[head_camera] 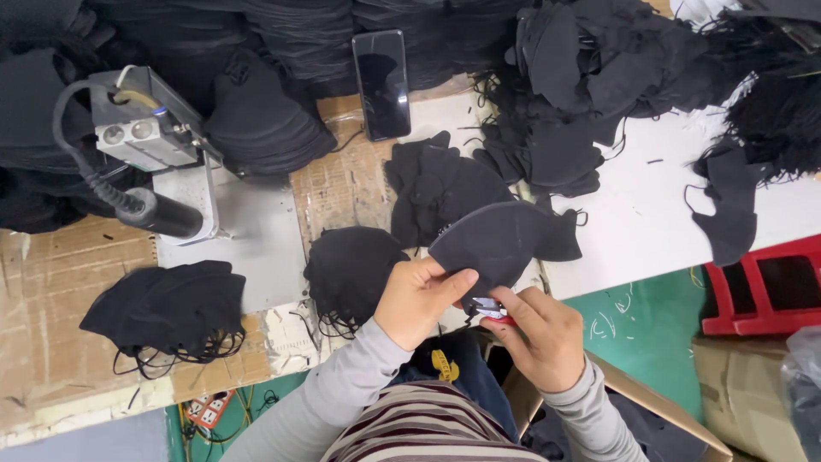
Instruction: Trimming excess threads and inspecting black fabric face masks at a production workbench.
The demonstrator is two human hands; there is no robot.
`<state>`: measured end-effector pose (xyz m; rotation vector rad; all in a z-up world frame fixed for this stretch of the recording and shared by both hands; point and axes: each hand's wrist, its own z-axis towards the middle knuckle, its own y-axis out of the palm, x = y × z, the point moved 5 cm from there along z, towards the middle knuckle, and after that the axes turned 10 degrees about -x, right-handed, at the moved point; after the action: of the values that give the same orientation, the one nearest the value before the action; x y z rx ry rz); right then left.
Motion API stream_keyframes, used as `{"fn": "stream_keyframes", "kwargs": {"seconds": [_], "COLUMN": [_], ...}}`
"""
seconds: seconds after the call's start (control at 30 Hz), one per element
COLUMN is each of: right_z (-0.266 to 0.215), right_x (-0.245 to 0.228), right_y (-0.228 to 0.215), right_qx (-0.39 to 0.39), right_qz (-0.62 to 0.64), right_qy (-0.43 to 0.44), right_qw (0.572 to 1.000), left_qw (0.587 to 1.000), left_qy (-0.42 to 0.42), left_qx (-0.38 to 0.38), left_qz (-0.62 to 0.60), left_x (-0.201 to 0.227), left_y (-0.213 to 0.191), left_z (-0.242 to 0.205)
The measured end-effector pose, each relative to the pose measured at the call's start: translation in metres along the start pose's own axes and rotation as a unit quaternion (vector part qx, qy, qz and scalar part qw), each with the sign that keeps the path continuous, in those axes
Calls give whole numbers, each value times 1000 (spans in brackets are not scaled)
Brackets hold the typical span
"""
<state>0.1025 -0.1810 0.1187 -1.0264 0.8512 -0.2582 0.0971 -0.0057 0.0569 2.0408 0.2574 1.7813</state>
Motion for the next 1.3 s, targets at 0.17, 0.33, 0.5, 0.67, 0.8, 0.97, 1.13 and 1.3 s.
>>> {"fn": "stream_keyframes", "kwargs": {"seconds": [0.17, 0.33, 0.5, 0.67, 0.8, 0.97, 1.13, 1.3], "right_z": [-4, -22, -17, 3, 6, 13, 1, -11], "right_x": [-6, 3, 17, 4, 3, 2, 13, 85], "right_y": [-2, -18, -13, -10, -8, -5, 1, 32], "right_qx": [-31, -37, -29, -19, -18, 0, -24, -141], "right_qz": [43, 126, 118, 19, 4, 9, 20, 123], "right_qy": [-23, -18, 93, 47, 19, 2, -16, 204], "right_qw": [998, 991, 988, 999, 1000, 1000, 999, 961], "left_qw": [999, 993, 996, 993, 980, 979, 975, 976], "left_qy": [-21, 116, 85, 52, -12, -22, -55, -17], "left_qx": [-21, -7, 14, 12, 29, 21, 22, 77], "left_qz": [-30, 15, -28, -105, -198, -200, -216, 204], "left_x": [0, 18, 20, 23, 27, 29, 14, -13], "left_y": [-1, -9, -16, -13, -12, -11, -20, -81], "left_z": [-5, -9, -7, -8, -4, -1, -13, -48]}}
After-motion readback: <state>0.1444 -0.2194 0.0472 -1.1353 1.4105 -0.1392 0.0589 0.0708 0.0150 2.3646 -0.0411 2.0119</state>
